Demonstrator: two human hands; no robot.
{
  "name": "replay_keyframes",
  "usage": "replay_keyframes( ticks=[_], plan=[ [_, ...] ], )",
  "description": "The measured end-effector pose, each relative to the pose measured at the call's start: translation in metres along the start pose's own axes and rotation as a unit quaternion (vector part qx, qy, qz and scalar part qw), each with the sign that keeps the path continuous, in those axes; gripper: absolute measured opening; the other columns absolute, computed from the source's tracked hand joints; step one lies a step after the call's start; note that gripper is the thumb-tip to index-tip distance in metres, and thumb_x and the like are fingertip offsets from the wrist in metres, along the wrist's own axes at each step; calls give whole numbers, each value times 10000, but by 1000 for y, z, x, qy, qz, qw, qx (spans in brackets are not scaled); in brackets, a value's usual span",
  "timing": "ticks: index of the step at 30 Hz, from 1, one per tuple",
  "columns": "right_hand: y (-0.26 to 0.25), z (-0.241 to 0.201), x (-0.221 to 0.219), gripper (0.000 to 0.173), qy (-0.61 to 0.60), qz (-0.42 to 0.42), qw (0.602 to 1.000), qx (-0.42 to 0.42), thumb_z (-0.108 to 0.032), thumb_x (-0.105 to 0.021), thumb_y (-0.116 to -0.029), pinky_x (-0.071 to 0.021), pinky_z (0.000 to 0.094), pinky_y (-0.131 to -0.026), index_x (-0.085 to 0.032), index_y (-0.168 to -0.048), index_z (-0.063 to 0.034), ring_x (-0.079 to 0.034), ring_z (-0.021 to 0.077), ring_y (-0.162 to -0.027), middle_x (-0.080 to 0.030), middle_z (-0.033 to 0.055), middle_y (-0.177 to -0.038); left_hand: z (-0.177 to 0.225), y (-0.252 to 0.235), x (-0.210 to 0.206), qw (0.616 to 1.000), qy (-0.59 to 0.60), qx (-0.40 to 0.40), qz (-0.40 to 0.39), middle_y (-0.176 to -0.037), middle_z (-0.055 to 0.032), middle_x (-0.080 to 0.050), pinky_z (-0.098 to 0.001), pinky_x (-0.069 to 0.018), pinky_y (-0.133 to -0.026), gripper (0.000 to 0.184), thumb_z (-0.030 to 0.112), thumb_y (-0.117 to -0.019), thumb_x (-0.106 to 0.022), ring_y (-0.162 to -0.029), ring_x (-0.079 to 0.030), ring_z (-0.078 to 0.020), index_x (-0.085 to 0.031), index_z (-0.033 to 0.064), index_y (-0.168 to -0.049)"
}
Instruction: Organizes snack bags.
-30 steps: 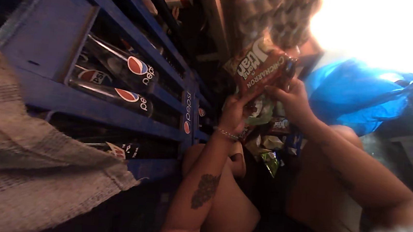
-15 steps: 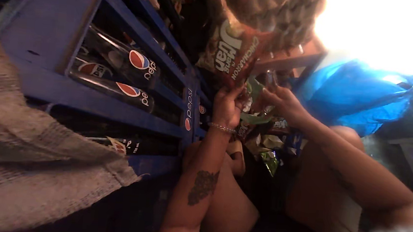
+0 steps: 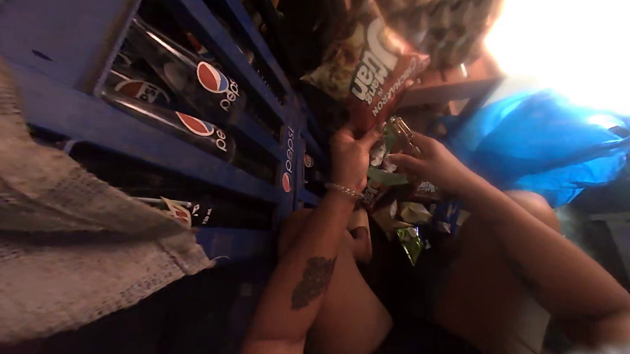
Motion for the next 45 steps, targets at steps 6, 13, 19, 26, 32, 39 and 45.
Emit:
replay_keyframes(
  ticks=[6,13,19,26,32,39,45],
  plan=[
    [-2,6,4,347,23,10,999,-25,-360,-604,-1041,-529,317,-576,-579,-1235,-73,-621,146,-636,-667,72,-840,1,1,-2,1000,6,-10,-1,-957,-64,-693,-277,-598,-777,191,-3,-915,-715,-828,-683,-111,-653,-21,-1094],
    [-2,10,3,303,20,-1,999,-38,-328,-551,-1068,-504,304,-554,-570,-1237,-77,-593,134,-608,-657,65,-834,0,0,-5,1000,-9,-13,-20,-955,-72,-693,-286,-599,-791,181,-16,-932,-679,-835,-687,-116,-646,-32,-1109],
    [0,6,4,314,3,0,999,-48,-321,-496,-1092,-506,282,-555,-574,-1271,-74,-605,124,-621,-664,63,-834,-2,-1,-6,999,-29,-14,-28,-960,-74,-703,-282,-600,-773,199,15,-923,-710,-827,-690,-114,-662,-29,-1111],
    [1,6,-1,314,-104,-35,993,-48,-319,-440,-1102,-520,257,-514,-598,-1220,-75,-628,116,-592,-699,50,-799,3,0,-6,998,-59,-22,-27,-942,-77,-708,-281,-606,-772,192,36,-916,-732,-813,-698,-111,-669,-30,-1084],
    [-1,1,4,266,-93,-14,995,-23,-281,-476,-1093,-494,241,-534,-615,-1183,-73,-611,98,-612,-706,34,-833,5,-1,-5,996,-70,-30,-46,-954,-71,-709,-280,-584,-808,173,23,-923,-709,-855,-685,-102,-676,-23,-1086],
    [-1,-1,6,294,-89,-9,996,-13,-283,-462,-1102,-476,219,-506,-654,-1111,-61,-604,82,-580,-712,33,-798,7,0,-5,996,-72,-18,-42,-927,-63,-704,-261,-583,-779,149,12,-920,-710,-825,-680,-88,-676,-26,-1060],
    [0,-1,6,322,-90,-16,996,-9,-279,-462,-1103,-474,212,-484,-668,-1084,-33,-602,80,-547,-707,44,-760,6,-1,-6,996,-68,-17,-53,-940,-62,-713,-259,-584,-803,175,7,-911,-725,-846,-686,-87,-679,-24,-1077]
  ],
)
Point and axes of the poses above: each hand's wrist, its own y-axis away from the middle knuckle, its own x-axis out of the back of the hand, z = x × y, the point moved 9 cm from there along -y, towards the middle knuckle
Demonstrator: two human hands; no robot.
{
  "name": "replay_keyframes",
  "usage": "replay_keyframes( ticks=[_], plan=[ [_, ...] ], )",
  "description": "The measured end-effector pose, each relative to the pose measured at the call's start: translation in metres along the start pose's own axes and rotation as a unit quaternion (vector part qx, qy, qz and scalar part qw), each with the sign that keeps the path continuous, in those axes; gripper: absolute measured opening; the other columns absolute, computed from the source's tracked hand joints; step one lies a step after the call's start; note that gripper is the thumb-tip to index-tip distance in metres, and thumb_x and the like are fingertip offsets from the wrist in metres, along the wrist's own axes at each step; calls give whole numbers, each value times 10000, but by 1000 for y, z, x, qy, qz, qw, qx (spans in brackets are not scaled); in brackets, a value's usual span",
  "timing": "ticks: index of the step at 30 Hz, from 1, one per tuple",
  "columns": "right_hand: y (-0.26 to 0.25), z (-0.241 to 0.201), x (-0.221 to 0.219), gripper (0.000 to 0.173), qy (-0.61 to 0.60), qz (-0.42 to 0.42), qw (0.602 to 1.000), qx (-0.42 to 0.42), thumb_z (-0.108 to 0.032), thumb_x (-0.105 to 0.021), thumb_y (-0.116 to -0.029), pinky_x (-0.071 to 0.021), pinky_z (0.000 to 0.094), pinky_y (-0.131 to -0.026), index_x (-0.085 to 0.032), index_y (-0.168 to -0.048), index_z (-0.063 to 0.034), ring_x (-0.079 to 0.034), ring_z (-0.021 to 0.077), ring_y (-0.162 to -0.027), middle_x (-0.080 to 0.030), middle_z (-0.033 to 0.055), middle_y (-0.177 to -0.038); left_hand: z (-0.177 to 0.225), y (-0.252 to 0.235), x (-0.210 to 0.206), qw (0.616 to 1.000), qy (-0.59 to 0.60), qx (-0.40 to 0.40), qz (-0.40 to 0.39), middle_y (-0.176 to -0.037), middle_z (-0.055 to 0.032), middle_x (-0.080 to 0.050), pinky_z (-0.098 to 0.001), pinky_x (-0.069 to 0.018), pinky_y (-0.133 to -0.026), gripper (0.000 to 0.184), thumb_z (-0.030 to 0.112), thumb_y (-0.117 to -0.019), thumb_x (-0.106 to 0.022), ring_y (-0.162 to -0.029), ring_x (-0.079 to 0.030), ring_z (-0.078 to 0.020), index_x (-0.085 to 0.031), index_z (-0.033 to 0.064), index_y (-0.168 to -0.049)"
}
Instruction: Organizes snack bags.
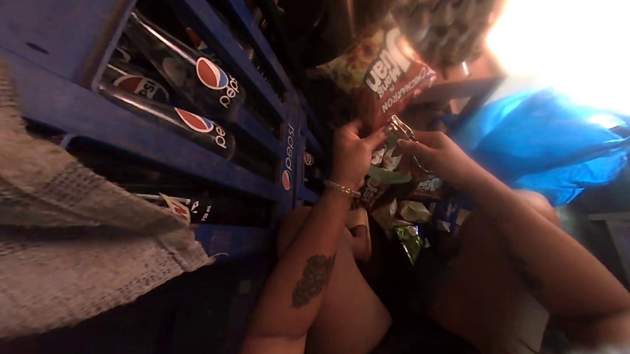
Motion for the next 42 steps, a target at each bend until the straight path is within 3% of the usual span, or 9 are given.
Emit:
replay_keyframes(
  ticks=[10,17,21,25,29,36,42],
  plan=[
    [2,1,2,294,23,17,1000,7,-246,-488,-1095,-471,208,-455,-644,-979,-26,-557,73,-484,-622,33,-644,2,1,-1,1000,-9,0,-12,-905,-57,-712,-262,-588,-783,182,6,-885,-752,-817,-687,-83,-684,-21,-1052],
    [3,-5,0,245,38,19,999,-3,-217,-528,-1076,-465,203,-481,-646,-967,-32,-535,43,-495,-601,-8,-650,3,0,-1,999,-19,-15,-25,-917,-57,-718,-266,-596,-794,208,6,-873,-767,-826,-694,-87,-689,-20,-1064],
    [3,-5,1,258,51,18,998,-6,-239,-530,-1078,-478,206,-486,-646,-975,-33,-549,50,-503,-614,-1,-668,-2,0,-3,999,17,14,-45,-969,-60,-706,-278,-587,-821,195,32,-934,-706,-867,-685,-99,-669,-19,-1118],
    [2,-3,0,268,25,8,1000,-17,-235,-515,-1085,-487,215,-487,-638,-980,-21,-558,63,-507,-613,13,-664,-8,1,-6,993,82,61,-56,-942,-24,-696,-256,-582,-773,152,122,-1043,-571,-799,-672,-78,-636,14,-1129],
    [3,-2,0,254,30,16,999,-4,-222,-522,-1081,-476,204,-479,-635,-984,-17,-540,52,-486,-599,4,-644,-13,1,-9,989,111,79,-57,-1045,-46,-681,-289,-574,-823,233,192,-1074,-522,-897,-670,-102,-634,6,-1161],
    [2,-2,1,229,63,28,997,-18,-219,-543,-1074,-477,205,-492,-643,-1015,-22,-537,42,-502,-598,-2,-666,-17,2,-8,986,126,101,-28,-868,-7,-637,-255,-568,-757,114,123,-1050,-555,-762,-634,-78,-619,39,-1007],
    [1,-1,1,253,84,30,996,-10,-254,-551,-1068,-469,226,-498,-653,-995,-35,-542,53,-512,-618,4,-676,-14,2,-2,992,101,82,0,-890,-21,-670,-243,-564,-728,69,74,-997,-631,-754,-637,-77,-657,23,-1037]
  ],
)
Point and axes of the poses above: each hand's wrist, its own y-axis away from the middle knuckle, its own x-axis out of the back of the hand, z = x × y, the point moved 9 cm from there along -y, towards the middle knuckle
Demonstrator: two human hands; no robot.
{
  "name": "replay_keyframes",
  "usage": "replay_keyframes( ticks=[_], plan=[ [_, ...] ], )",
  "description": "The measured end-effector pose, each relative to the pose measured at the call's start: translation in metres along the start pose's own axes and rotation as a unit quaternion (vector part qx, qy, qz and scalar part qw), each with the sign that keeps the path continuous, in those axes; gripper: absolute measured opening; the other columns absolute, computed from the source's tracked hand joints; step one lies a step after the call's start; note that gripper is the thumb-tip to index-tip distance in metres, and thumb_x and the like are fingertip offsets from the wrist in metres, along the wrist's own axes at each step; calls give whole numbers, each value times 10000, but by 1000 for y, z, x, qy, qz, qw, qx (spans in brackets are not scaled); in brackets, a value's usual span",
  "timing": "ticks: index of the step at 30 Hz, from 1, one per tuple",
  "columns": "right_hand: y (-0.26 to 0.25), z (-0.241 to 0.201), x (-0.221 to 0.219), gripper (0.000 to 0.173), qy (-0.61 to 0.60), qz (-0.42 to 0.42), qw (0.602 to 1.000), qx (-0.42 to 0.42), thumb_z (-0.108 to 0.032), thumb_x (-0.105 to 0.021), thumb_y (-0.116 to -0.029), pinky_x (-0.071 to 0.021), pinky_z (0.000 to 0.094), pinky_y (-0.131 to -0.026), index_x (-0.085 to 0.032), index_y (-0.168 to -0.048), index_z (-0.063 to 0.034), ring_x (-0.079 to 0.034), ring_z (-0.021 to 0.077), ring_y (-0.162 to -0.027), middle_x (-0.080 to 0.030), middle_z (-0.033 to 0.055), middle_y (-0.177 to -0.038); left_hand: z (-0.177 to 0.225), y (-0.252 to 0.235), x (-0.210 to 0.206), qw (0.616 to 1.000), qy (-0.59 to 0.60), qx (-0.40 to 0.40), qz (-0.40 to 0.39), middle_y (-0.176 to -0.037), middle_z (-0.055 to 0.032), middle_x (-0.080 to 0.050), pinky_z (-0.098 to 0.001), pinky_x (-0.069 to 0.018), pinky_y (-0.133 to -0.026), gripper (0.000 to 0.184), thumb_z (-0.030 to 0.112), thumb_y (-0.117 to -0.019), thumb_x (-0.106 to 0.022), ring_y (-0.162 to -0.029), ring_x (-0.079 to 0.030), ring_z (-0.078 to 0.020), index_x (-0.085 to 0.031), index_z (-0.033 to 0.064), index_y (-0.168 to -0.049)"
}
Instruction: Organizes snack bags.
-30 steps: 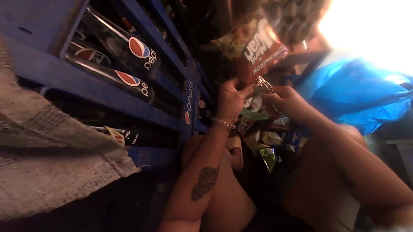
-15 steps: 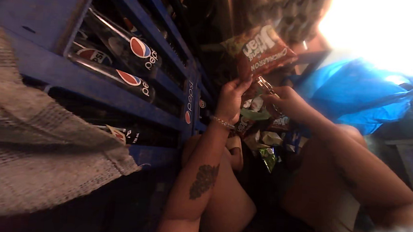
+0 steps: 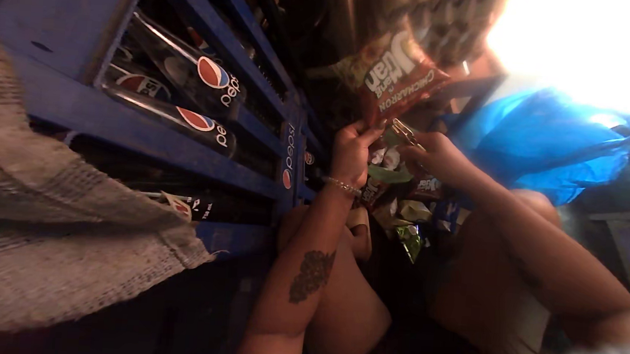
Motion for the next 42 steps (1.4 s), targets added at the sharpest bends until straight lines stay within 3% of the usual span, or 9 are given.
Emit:
replay_keyframes(
  ticks=[7,12,22,30,34,42],
  plan=[
    [-2,2,-2,289,-33,-3,999,-4,-273,-526,-1080,-489,231,-514,-656,-1016,-23,-570,67,-529,-638,21,-682,2,-1,0,998,-42,-36,6,-877,-24,-671,-245,-563,-737,77,82,-993,-643,-756,-638,-74,-666,12,-1015],
    [-2,2,-3,288,-40,-5,999,-10,-267,-512,-1087,-485,222,-495,-650,-1015,-24,-571,71,-522,-630,21,-680,3,0,-3,999,-24,-38,-6,-927,-39,-680,-260,-571,-768,125,102,-1010,-624,-794,-651,-85,-665,-3,-1064],
    [-1,1,-1,267,-27,7,1000,-10,-251,-538,-1075,-461,216,-476,-646,-964,-34,-523,55,-490,-590,2,-654,2,0,-4,999,-28,-39,-11,-914,-29,-679,-263,-570,-770,103,96,-1003,-633,-786,-650,-79,-661,5,-1040],
    [-6,4,-2,275,7,33,999,4,-269,-564,-1057,-457,274,-467,-644,-922,-44,-510,88,-478,-566,9,-634,3,1,-3,999,-11,-37,-6,-863,-12,-669,-253,-564,-737,94,112,-1006,-635,-745,-635,-72,-664,23,-1003],
    [-10,10,-4,259,1,40,999,2,-271,-588,-1043,-440,272,-453,-637,-912,-53,-488,85,-460,-544,-3,-610,3,2,-2,999,-2,-32,-5,-926,-33,-683,-267,-568,-770,120,112,-1009,-629,-803,-650,-86,-666,8,-1058],
    [-17,21,-11,271,-46,50,998,11,-231,-612,-1020,-388,246,-453,-595,-800,-74,-435,53,-452,-489,-35,-568,-2,-1,0,998,-53,-43,11,-910,-40,-668,-276,-555,-787,156,158,-1017,-630,-813,-639,-91,-668,7,-1030]
  ],
)
Point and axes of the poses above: each hand's wrist, its own y-axis away from the middle knuckle, its own x-axis out of the back of the hand, z = x × y, the point moved 9 cm from there along -y, towards the middle knuckle
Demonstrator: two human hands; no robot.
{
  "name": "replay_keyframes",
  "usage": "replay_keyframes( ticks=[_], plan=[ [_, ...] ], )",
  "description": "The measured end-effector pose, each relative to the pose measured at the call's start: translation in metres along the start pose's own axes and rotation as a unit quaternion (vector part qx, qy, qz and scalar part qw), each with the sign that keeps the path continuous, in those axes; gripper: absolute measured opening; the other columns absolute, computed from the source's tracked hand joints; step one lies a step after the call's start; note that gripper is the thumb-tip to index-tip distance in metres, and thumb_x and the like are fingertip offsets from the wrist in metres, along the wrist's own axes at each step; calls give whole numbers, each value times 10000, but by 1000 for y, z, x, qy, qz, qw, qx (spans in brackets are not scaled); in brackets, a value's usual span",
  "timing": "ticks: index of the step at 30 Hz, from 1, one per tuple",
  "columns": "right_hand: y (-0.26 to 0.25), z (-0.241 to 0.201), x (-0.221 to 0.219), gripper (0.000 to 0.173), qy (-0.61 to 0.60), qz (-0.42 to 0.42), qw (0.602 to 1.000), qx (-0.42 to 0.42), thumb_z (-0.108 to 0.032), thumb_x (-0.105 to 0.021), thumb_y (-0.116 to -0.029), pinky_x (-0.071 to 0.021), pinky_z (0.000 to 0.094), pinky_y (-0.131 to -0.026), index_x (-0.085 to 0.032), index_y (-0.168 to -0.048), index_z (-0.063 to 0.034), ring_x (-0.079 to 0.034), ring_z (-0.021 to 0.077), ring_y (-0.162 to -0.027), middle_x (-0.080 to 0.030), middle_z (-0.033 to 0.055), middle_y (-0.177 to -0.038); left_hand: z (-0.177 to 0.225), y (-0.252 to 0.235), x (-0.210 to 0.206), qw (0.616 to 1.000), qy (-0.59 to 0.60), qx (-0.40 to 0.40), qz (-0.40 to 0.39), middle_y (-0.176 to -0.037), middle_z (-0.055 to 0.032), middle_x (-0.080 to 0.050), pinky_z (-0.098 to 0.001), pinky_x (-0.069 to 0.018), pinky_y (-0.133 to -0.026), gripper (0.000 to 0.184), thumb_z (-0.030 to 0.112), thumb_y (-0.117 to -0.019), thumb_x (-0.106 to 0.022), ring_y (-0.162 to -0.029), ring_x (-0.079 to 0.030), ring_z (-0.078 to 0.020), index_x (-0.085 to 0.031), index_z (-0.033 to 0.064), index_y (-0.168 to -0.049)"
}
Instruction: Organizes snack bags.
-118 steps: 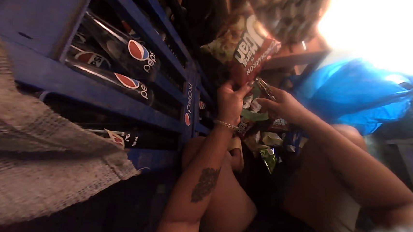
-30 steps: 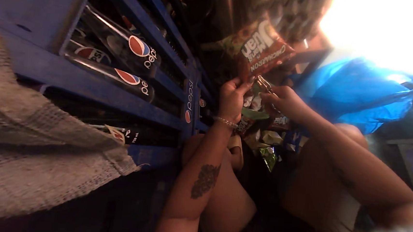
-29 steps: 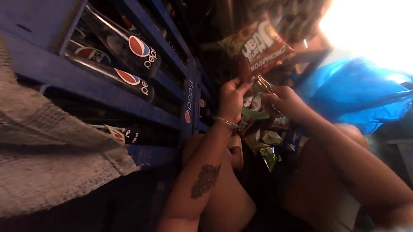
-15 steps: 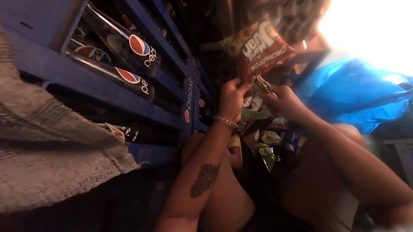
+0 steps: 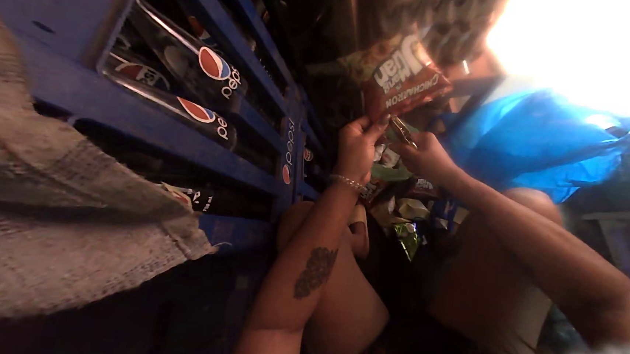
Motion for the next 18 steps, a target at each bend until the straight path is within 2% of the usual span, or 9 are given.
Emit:
replay_keyframes(
  ticks=[2,4,6,8,10,12,16,18],
  plan=[
    [0,-1,1,277,4,-2,1000,-5,-235,-605,-1024,-395,241,-450,-592,-798,-76,-445,52,-453,-496,-33,-572,-3,1,-3,1000,-20,-9,6,-1019,-69,-658,-311,-533,-863,249,222,-1051,-579,-928,-630,-113,-649,-6,-1123],
    [-2,-3,5,271,21,7,1000,1,-242,-608,-1020,-413,256,-462,-620,-814,-67,-463,59,-465,-512,-24,-584,-8,3,-8,1000,5,-2,-1,-1179,-94,-650,-342,-516,-935,364,296,-1086,-504,-1057,-616,-136,-615,0,-1266],
    [-4,-5,9,254,30,20,999,15,-232,-609,-1014,-422,263,-466,-632,-823,-65,-473,57,-471,-522,-26,-590,-15,7,-19,999,39,1,-33,-1257,-92,-647,-356,-522,-955,403,325,-1088,-483,-1118,-618,-144,-587,24,-1335],
    [-3,-7,12,194,40,28,999,22,-183,-592,-1006,-456,268,-500,-640,-871,-53,-505,58,-507,-548,-19,-631,-23,12,-34,996,47,28,-69,-1265,-90,-670,-321,-530,-890,380,245,-1055,-559,-1076,-636,-132,-576,31,-1368],
    [0,-6,11,91,44,34,998,4,-99,-625,-974,-506,299,-587,-672,-954,-24,-561,82,-599,-609,22,-727,-36,16,-46,991,42,69,-110,-1251,-95,-638,-300,-546,-809,425,133,-1024,-587,-1008,-628,-133,-519,52,-1436],
    [1,-1,9,59,42,36,998,12,-69,-665,-953,-559,337,-696,-692,-978,-23,-636,107,-723,-672,51,-830,-44,17,-51,986,34,103,-126,-1249,-90,-638,-318,-557,-830,414,84,-1000,-627,-1028,-635,-144,-548,69,-1406],
    [-6,21,7,101,21,25,997,68,-151,-716,-916,-567,407,-726,-735,-948,-57,-664,148,-784,-700,64,-855,-51,20,-54,973,28,168,-153,-1187,-80,-659,-400,-577,-796,385,138,-964,-700,-1027,-649,-202,-622,148,-1341],
    [-6,26,6,100,27,21,998,53,-161,-740,-908,-557,414,-706,-738,-928,-63,-652,153,-763,-691,63,-834,-56,23,-58,960,57,207,-178,-1215,-103,-642,-444,-584,-782,465,147,-978,-680,-1024,-654,-241,-553,184,-1424]
  ],
)
Point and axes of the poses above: each hand's wrist, its own y-axis away from the middle knuckle, its own x-axis out of the back of the hand, z = x × y, the point moved 9 cm from there along -y, towards the middle knuckle
